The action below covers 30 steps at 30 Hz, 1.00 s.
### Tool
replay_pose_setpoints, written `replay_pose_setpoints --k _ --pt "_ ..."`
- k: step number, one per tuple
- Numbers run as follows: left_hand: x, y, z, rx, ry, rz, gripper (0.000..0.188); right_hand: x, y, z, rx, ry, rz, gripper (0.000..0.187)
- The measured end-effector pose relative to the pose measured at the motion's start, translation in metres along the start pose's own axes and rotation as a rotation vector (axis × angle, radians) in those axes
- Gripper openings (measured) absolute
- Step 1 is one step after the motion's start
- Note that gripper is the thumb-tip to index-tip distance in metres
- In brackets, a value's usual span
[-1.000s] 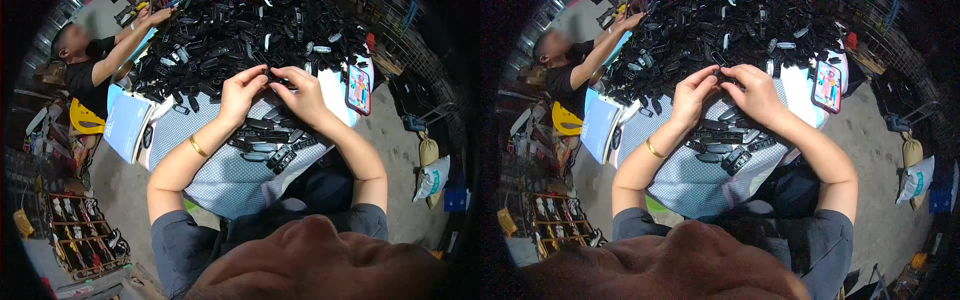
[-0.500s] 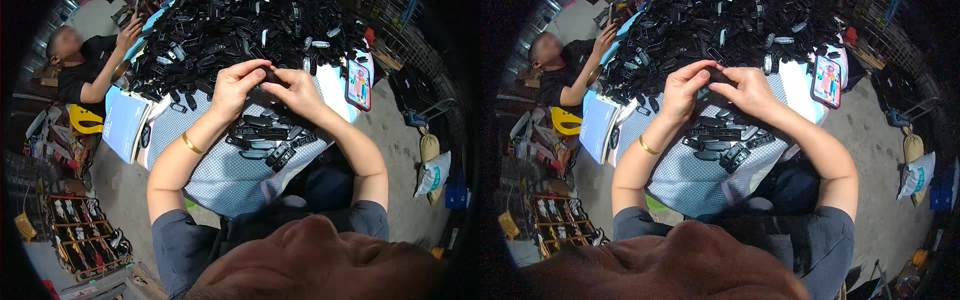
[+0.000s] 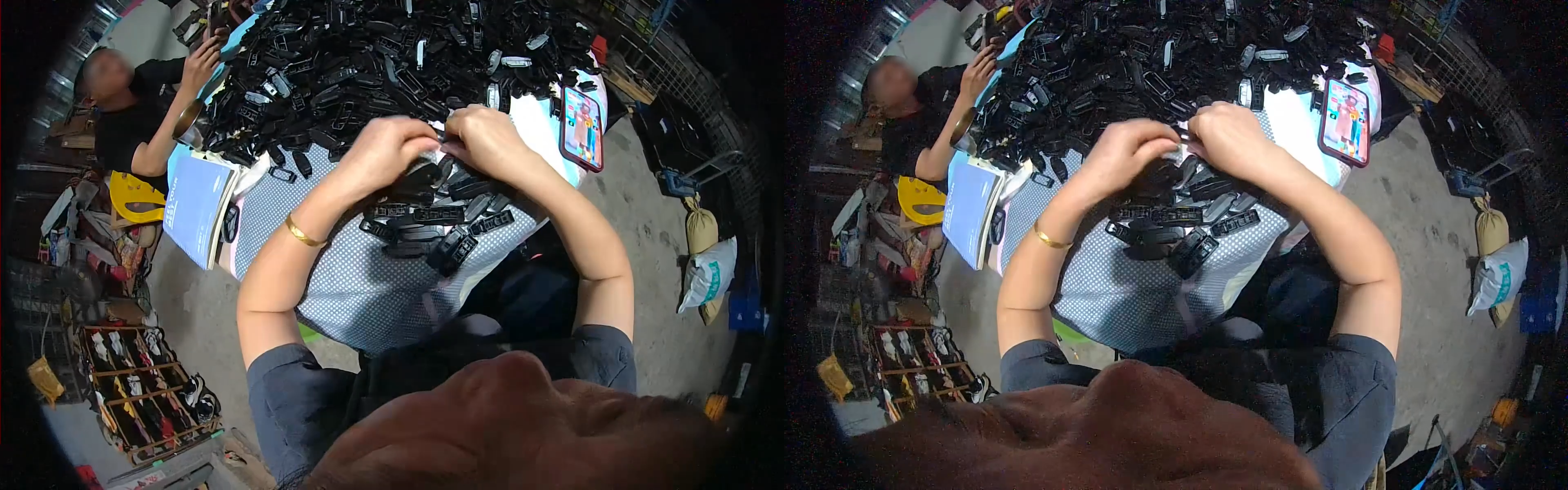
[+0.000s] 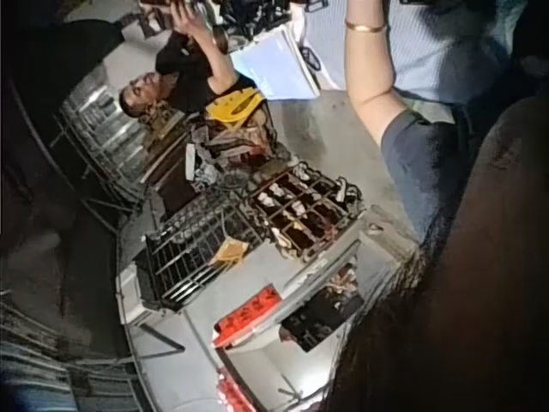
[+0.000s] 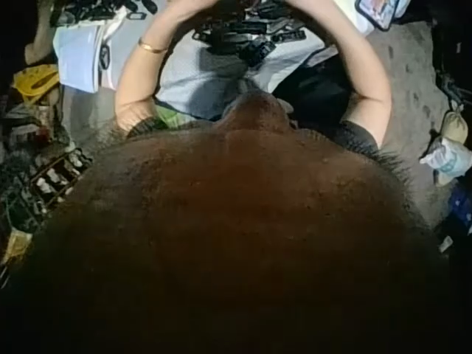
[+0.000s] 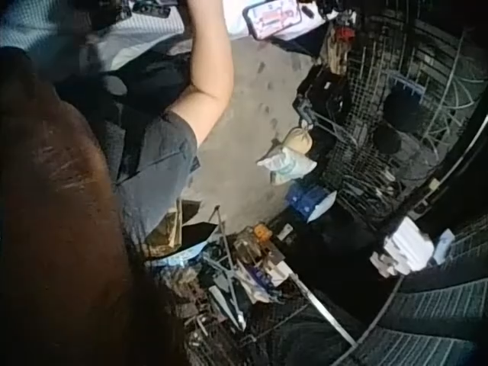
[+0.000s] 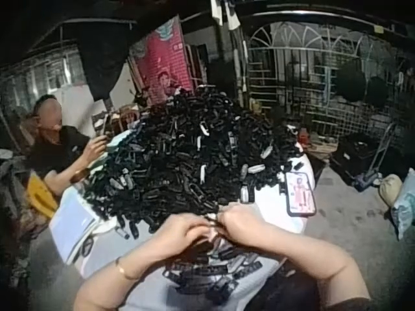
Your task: Inspecting and sorting a large quantity of small black plastic parts on a table.
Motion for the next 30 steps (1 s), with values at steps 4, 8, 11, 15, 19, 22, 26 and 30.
replay_pose_setpoints --k 4,8,11,15,19,22,26,30 --pt "0.0 0.001 -0.005 0.138 -0.494 0.272 0.025 0.009 0.003 -0.001 -0.063 -0.066 0.08 0.029" --pt "-0.006 -0.002 0.005 0.066 -0.593 0.21 0.027 0.018 0.005 -0.012 -0.01 -0.304 0.139 0.037" --pt "-0.003 -0.005 0.009 0.085 -0.603 0.185 0.025 0.041 0.001 -0.007 0.078 -0.738 0.243 0.029" --pt "-0.002 0.001 0.002 0.211 -0.459 0.219 0.024 0.054 0.002 -0.002 0.055 -0.913 0.375 0.028" --pt "-0.017 -0.001 -0.002 0.271 -0.061 -0.021 0.028 0.05 0.003 -0.005 0.051 -1.116 0.425 0.026" --pt "-0.031 -0.003 0.013 0.194 0.874 -0.211 0.035 0.036 0.002 -0.006 0.103 -1.363 0.316 0.025" --pt "-0.026 0.002 0.015 0.158 1.163 -0.355 0.038 0.021 0.004 -0.012 0.097 -0.877 0.271 0.026" --pt "-0.031 0.003 0.016 0.134 1.252 -0.427 0.036 0.013 0.006 -0.026 0.268 -0.803 0.121 0.027"
Point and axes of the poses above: each hand's wrist, its own y-axis away from the middle knuckle, its own z-axis out of the palm, x = y × z, the point moved 6 cm from there along -y, towards the middle knuckle, and after that the axes turned 6 degrees about z, right-handed, at the moved point
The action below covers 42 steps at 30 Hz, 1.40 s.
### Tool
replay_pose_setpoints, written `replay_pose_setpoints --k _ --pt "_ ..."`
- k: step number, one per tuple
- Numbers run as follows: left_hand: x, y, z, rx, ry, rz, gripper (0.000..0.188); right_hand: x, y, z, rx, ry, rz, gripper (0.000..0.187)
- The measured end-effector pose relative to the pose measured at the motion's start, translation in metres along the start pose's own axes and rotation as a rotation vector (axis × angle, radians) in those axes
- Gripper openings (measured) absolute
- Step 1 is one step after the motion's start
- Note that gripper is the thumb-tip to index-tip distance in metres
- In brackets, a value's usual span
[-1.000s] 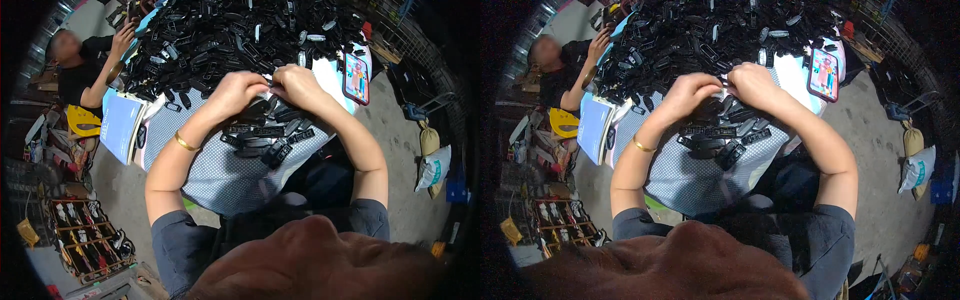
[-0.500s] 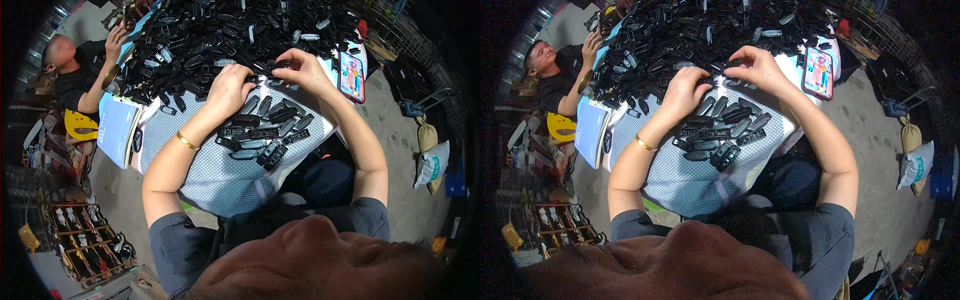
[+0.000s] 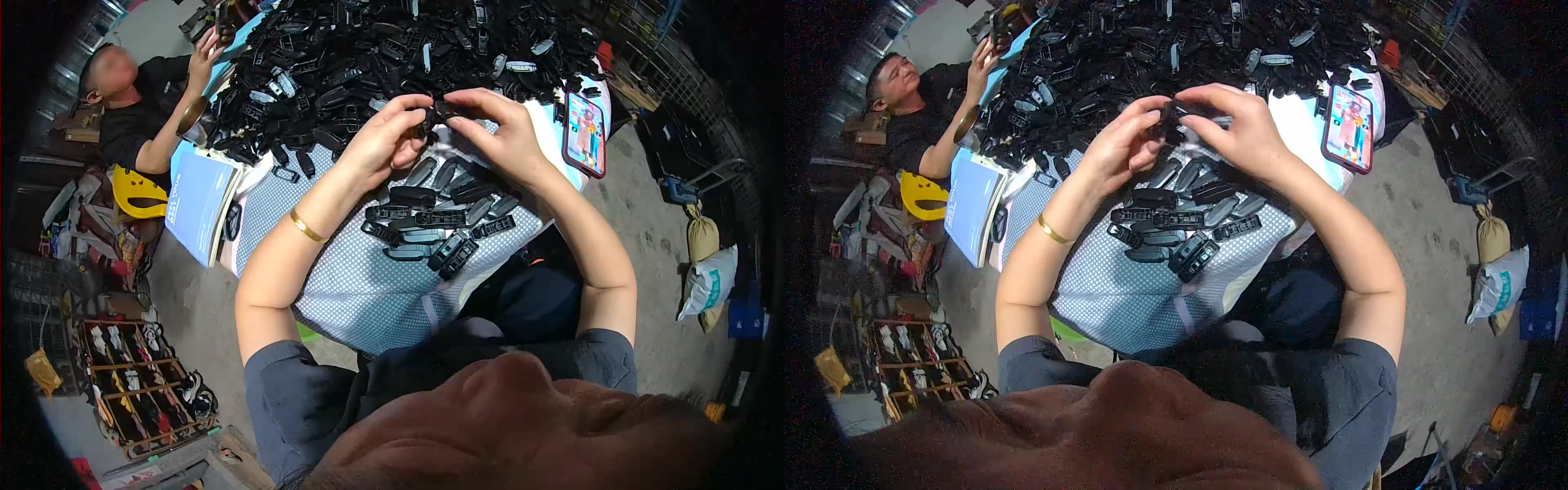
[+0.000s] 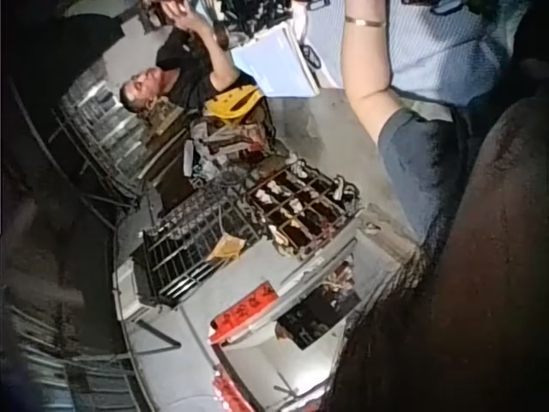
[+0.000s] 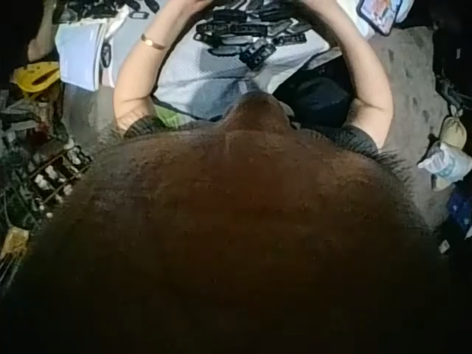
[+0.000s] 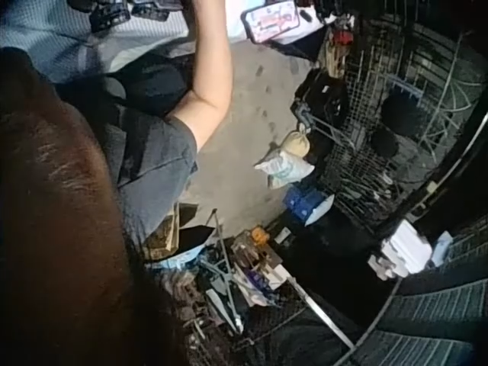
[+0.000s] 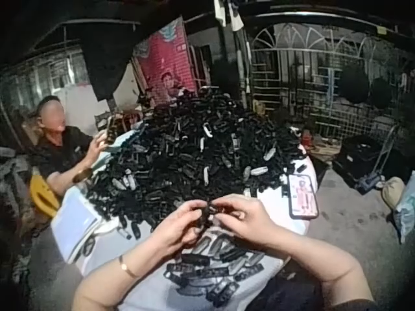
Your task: Inspecting and sorting a large quantity of small black plastic parts on a table.
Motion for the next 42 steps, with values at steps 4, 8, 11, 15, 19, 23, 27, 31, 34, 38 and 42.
replay_pose_setpoints --k 4,8,11,15,19,23,27,31,34,38,42 --pt "0.003 0.004 0.01 -0.117 0.149 0.044 0.034 -0.017 0.002 0.008 -0.019 0.113 -0.247 0.026" --pt "0.008 0.006 0.016 -0.043 0.011 0.172 0.038 -0.009 0.002 0.007 0.019 0.01 -0.114 0.026" --pt "0.012 0.01 0.014 -0.055 -0.195 0.28 0.039 -0.008 0.005 0.006 0.066 -0.045 -0.022 0.026" --pt "0.018 0.009 0.002 0.143 -0.62 0.329 0.023 -0.013 0.009 0.008 0.073 0.0 -0.047 0.028" --pt "0.035 0.018 0.007 0.135 -0.799 0.662 0.023 -0.015 0.009 0.01 0.068 0.013 -0.014 0.027" --pt "0.03 0.019 0.013 0.141 -0.706 0.54 0.027 -0.018 0.01 0.009 0.079 0.067 -0.053 0.026" --pt "0.017 0.019 0.011 0.265 -0.426 0.505 0.032 -0.027 0.011 0.013 0.182 0.239 -0.269 0.025" --pt "0.018 0.018 0.014 0.181 -0.128 0.484 0.028 -0.023 0.005 0.016 0.137 0.147 -0.113 0.028" --pt "0.024 0.018 0.013 0.118 -0.228 0.532 0.025 0.007 0.002 0.027 -0.108 -0.121 0.232 0.031" --pt "0.028 0.02 0.012 0.061 -0.414 0.559 0.023 0.002 0.006 0.03 -0.155 -0.023 0.179 0.026" --pt "0.031 0.022 0.012 0.067 -0.487 0.595 0.023 -0.007 0.008 0.031 -0.087 0.194 0.068 0.027"
Point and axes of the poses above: each hand's wrist, its own y-axis away from the middle knuckle, its own z-axis out of the palm, x = y × z, the point moved 6 cm from there along -y, towards the middle knuckle, and after that the axes turned 6 degrees about z, right-handed, at the moved point
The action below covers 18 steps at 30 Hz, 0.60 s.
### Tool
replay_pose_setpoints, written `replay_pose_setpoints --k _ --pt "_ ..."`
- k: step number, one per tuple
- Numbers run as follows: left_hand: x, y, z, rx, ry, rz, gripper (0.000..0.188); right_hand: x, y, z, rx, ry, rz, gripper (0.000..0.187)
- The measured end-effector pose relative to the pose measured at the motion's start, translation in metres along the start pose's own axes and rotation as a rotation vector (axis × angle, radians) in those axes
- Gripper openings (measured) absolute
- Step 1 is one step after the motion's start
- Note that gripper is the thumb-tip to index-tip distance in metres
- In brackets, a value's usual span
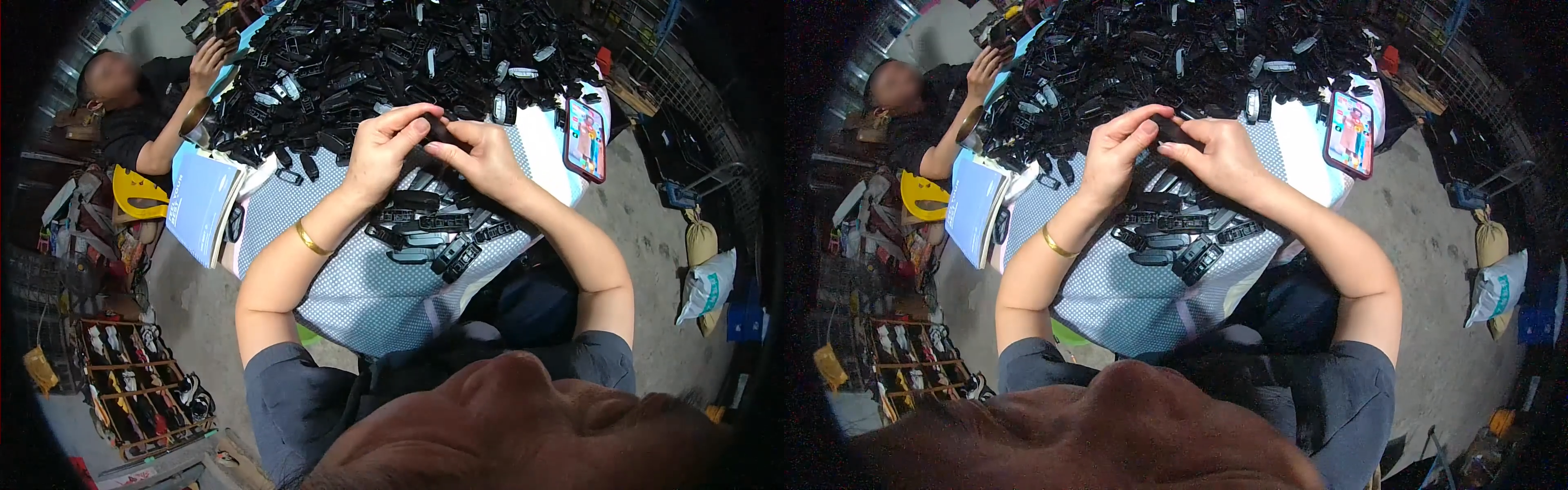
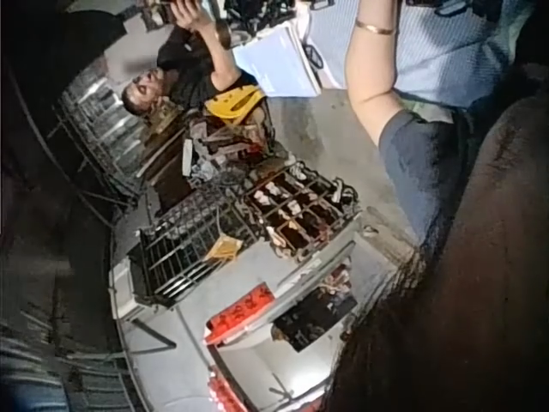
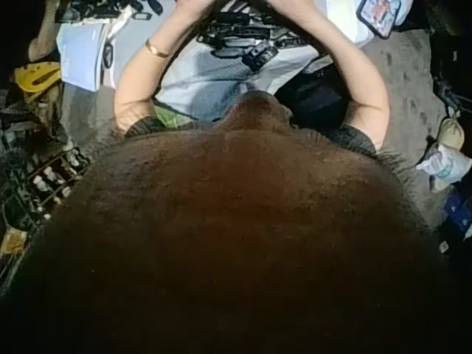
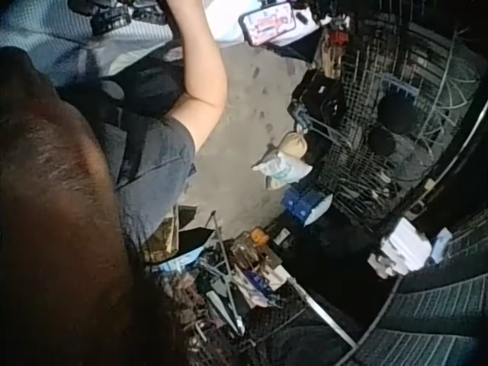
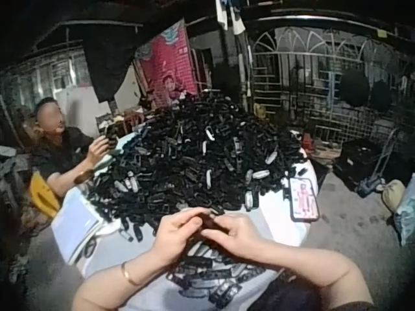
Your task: Inspecting and sorting a large quantity of small black plastic parts on a table.
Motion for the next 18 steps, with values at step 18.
replay_pose_setpoints --k 18 --pt "-0.017 -0.007 0.011 -0.393 -1.062 0.237 0.026 0.072 -0.076 -0.076 0.263 0.64 0.063 0.032"
Point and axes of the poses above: each hand's wrist, its own y-axis away from the middle knuckle, its own z-axis out of the palm, x = y × z, the point moved 6 cm from there along -y, towards the middle knuckle, and after that the axes turned 6 degrees about z, right-handed, at the moved point
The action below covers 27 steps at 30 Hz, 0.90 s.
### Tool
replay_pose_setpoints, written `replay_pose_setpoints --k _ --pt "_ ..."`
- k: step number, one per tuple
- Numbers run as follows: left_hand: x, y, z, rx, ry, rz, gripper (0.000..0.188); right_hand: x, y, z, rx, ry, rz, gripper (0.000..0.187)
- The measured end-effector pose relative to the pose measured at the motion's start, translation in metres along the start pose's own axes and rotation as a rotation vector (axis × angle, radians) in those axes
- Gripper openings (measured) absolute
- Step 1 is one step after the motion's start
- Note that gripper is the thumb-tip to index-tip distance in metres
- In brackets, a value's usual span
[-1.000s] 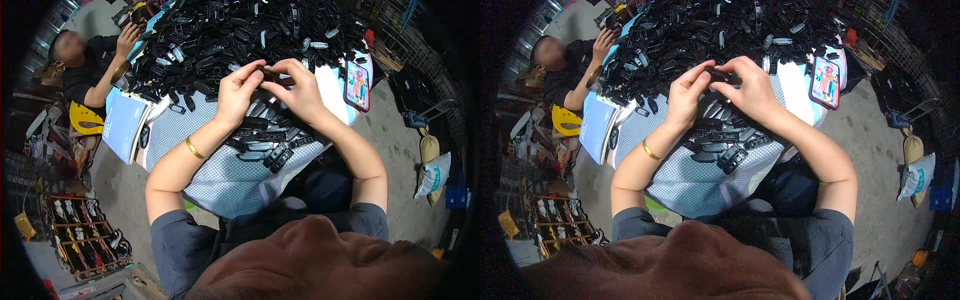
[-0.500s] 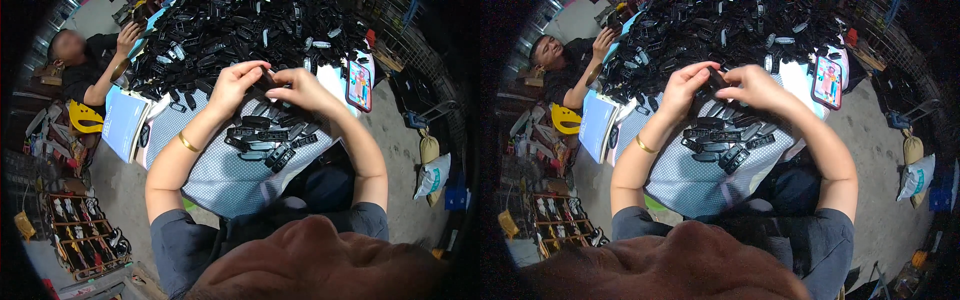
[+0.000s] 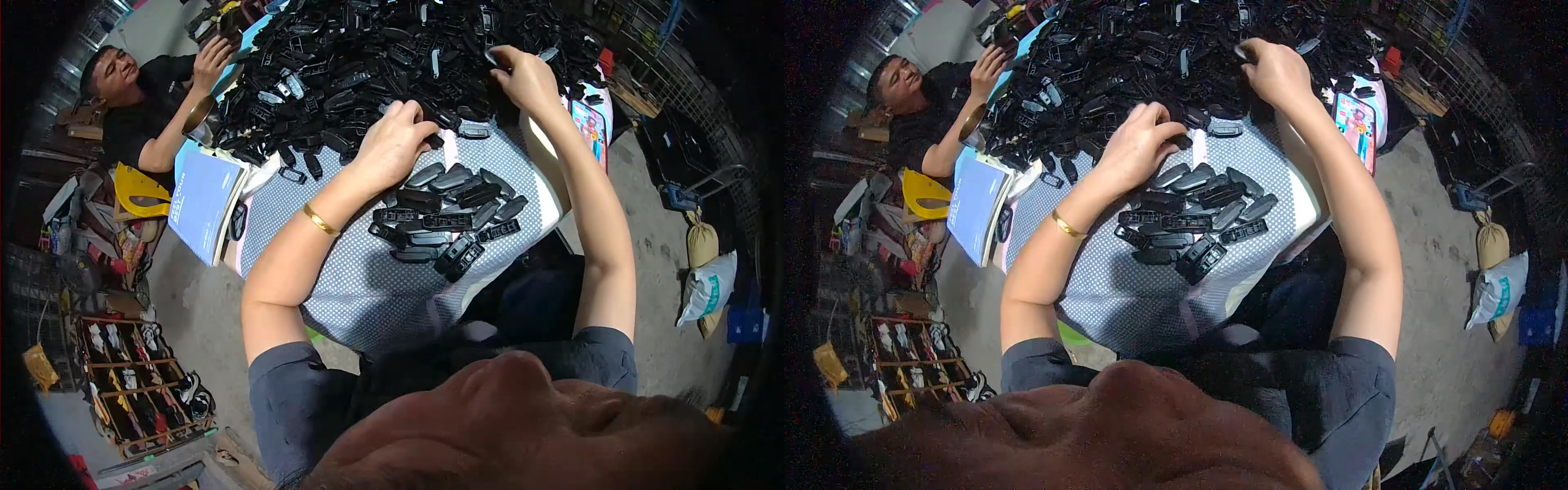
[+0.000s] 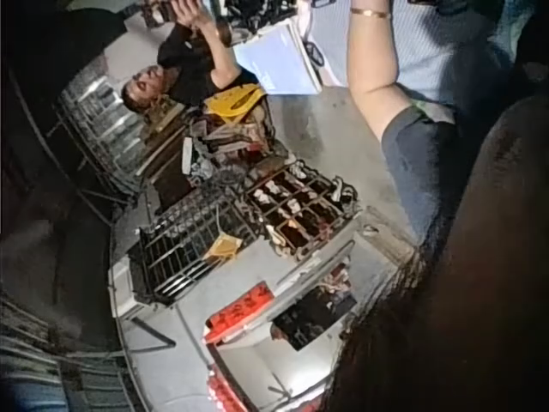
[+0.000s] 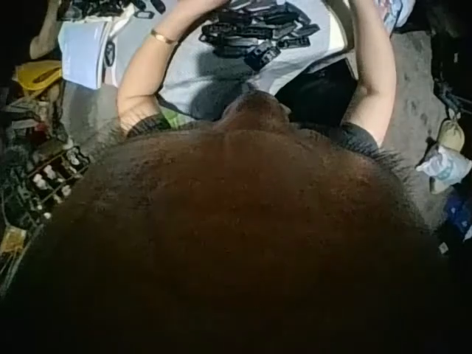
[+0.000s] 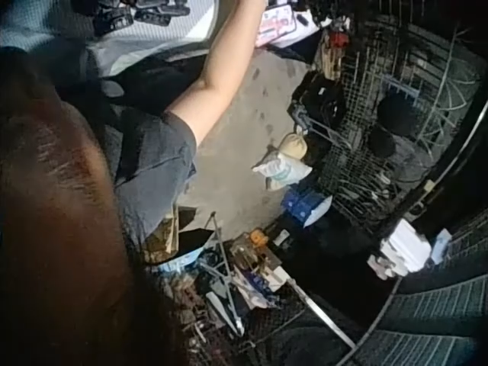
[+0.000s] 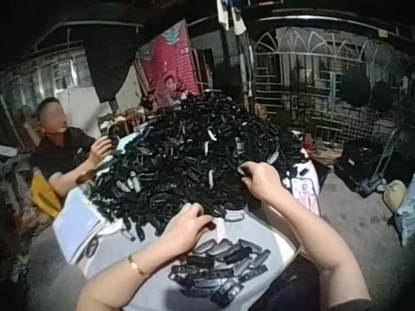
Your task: Inspecting and sorting a large quantity of small black plastic parts on a table.
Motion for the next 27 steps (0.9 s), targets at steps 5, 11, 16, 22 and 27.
replay_pose_setpoints --k 5,11,16,22,27 --pt "0.01 -0.004 -0.009 0.219 0.097 0.181 0.024 -0.016 0.032 -0.007 -0.286 -0.906 0.178 0.057" --pt "-0.003 -0.005 -0.012 0.242 0.417 -0.087 0.027 -0.05 0.055 -0.011 -0.488 -1.197 0.227 0.034" --pt "-0.015 0.005 0.008 0.239 1.293 -0.625 0.025 -0.062 0.068 0.004 -0.431 -1.428 0.336 0.027" --pt "-0.012 0.009 0.002 0.333 1.511 -0.525 0.036 -0.06 0.07 0.009 -0.412 -1.035 0.355 0.029" --pt "-0.017 0.012 0.0 0.358 1.359 -0.538 0.034 -0.066 0.072 0.01 -0.47 -1.307 0.287 0.027"
Point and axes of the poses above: each hand's wrist, its own y-axis away from the middle knuckle, its own z-axis out of the palm, x = y × z, the point moved 6 cm from there along -y, towards the middle knuckle, and after that the axes turned 6 degrees about z, right-handed, at the moved point
